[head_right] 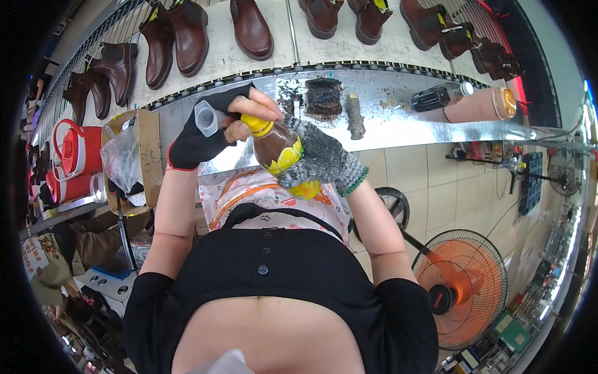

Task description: The person polishes brown leather boots on a conveyor belt using a brush and liquid polish. They pick up each boot, apply the polish with a brush, and wipe the surface with a cloth before placing the boot back on the line.

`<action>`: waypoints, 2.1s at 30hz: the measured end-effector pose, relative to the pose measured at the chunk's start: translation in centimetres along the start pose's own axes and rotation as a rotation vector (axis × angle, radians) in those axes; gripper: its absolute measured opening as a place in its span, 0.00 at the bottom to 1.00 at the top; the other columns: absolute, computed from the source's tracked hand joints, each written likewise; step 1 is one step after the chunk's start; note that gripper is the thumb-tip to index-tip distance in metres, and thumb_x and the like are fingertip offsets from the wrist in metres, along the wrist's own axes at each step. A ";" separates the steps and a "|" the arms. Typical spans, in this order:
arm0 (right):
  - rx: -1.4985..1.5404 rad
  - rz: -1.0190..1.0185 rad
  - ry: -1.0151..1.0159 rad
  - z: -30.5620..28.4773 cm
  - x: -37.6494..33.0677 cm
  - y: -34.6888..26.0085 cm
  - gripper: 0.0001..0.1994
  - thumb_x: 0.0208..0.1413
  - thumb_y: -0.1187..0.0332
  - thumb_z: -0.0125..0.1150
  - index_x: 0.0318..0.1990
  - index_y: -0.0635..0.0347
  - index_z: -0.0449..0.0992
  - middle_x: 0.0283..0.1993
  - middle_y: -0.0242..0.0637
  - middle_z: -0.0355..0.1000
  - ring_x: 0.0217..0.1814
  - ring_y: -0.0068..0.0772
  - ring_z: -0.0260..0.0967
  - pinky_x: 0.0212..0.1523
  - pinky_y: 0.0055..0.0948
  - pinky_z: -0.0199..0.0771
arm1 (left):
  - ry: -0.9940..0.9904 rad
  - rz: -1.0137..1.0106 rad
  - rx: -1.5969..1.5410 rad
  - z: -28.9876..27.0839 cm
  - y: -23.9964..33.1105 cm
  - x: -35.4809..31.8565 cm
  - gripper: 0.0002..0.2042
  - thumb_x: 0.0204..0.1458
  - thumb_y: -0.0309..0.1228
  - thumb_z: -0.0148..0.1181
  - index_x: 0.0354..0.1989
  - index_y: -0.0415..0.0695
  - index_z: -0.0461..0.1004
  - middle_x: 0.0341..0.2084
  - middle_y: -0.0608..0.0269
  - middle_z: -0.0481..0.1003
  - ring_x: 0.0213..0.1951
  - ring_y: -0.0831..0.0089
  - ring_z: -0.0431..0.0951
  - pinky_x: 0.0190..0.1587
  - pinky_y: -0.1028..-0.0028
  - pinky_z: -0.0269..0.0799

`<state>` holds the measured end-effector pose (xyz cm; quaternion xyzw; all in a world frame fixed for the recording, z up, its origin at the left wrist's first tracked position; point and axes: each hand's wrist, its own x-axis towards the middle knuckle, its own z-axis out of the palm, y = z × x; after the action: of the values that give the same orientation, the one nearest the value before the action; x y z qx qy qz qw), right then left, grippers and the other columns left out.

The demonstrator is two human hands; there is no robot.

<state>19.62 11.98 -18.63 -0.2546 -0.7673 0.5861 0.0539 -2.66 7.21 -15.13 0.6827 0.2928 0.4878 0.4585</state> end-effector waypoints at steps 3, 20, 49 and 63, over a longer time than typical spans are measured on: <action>0.096 -0.047 0.172 1.1 1.1 -0.9 0.46 0.30 0.58 0.76 0.60 0.60 0.57 0.56 0.40 0.63 0.59 0.36 0.60 0.60 0.32 0.59 | 0.169 0.000 0.246 0.4 -0.7 -0.6 0.13 0.50 0.27 0.56 0.45 0.41 0.73 0.38 0.57 0.73 0.38 0.67 0.73 0.43 0.72 0.67; -0.933 -0.292 0.261 -5.2 0.0 -5.6 0.31 0.36 0.59 0.71 0.52 0.55 0.68 0.45 0.40 0.71 0.46 0.42 0.70 0.47 0.36 0.70 | 0.175 -0.387 -0.010 3.4 -3.0 -3.4 0.27 0.51 0.26 0.53 0.62 0.47 0.58 0.30 0.68 0.70 0.29 0.82 0.63 0.36 0.80 0.64; -1.313 -0.397 0.198 -6.8 0.9 -9.2 0.29 0.33 0.59 0.73 0.47 0.55 0.73 0.40 0.39 0.73 0.42 0.40 0.71 0.43 0.34 0.71 | 0.223 -0.252 -0.118 4.6 -3.6 -2.2 0.27 0.54 0.28 0.52 0.63 0.47 0.55 0.26 0.66 0.70 0.28 0.82 0.66 0.35 0.78 0.66; -1.296 -0.421 0.201 -6.8 1.1 -10.3 0.28 0.32 0.60 0.74 0.45 0.57 0.73 0.40 0.41 0.73 0.41 0.40 0.72 0.44 0.34 0.71 | 0.184 -0.294 -0.049 4.0 -2.8 -2.2 0.26 0.53 0.29 0.51 0.63 0.45 0.55 0.19 0.67 0.65 0.23 0.82 0.62 0.28 0.78 0.61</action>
<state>17.85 16.53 -7.22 -0.1341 -0.9874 -0.0404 0.0742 0.48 5.13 -19.01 0.5735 0.4181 0.4831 0.5127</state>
